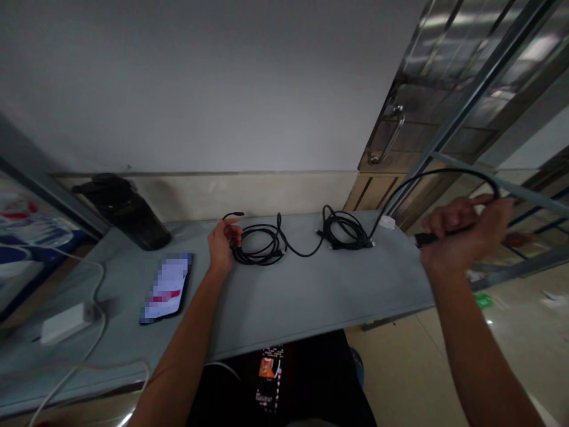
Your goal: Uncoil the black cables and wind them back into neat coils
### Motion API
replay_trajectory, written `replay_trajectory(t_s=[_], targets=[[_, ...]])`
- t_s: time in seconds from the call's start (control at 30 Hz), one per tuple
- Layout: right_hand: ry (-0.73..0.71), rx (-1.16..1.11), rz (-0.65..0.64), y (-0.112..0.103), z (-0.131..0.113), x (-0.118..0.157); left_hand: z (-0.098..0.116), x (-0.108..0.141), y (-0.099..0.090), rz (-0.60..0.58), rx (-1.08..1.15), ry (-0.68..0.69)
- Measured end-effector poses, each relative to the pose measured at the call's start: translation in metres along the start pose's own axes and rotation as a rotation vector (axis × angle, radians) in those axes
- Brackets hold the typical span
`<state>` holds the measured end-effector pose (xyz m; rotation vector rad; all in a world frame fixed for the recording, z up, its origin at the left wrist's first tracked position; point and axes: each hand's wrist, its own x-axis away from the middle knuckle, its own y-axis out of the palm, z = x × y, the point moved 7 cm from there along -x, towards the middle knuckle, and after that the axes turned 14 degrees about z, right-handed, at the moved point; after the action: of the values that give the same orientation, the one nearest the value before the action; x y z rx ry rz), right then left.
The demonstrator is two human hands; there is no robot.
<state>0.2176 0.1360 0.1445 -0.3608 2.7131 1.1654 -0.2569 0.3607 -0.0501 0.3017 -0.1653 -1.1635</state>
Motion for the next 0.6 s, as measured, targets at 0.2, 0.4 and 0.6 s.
replay_trajectory(t_s=[0.2, 0.4, 0.6], targets=[[-0.133, 0.156, -0.628, 0.069, 0.069, 0.113, -0.014, 0.002, 0.007, -0.098, -0.137, -0.068], [-0.399, 0.425, -1.23, 0.095, 0.177, 0.234, -0.017, -0.001, 0.006, -0.094, -0.133, -0.05], [-0.608, 0.581, -1.498, 0.078, 0.244, 0.309, -0.025, -0.005, 0.002, -0.064, -0.189, 0.001]])
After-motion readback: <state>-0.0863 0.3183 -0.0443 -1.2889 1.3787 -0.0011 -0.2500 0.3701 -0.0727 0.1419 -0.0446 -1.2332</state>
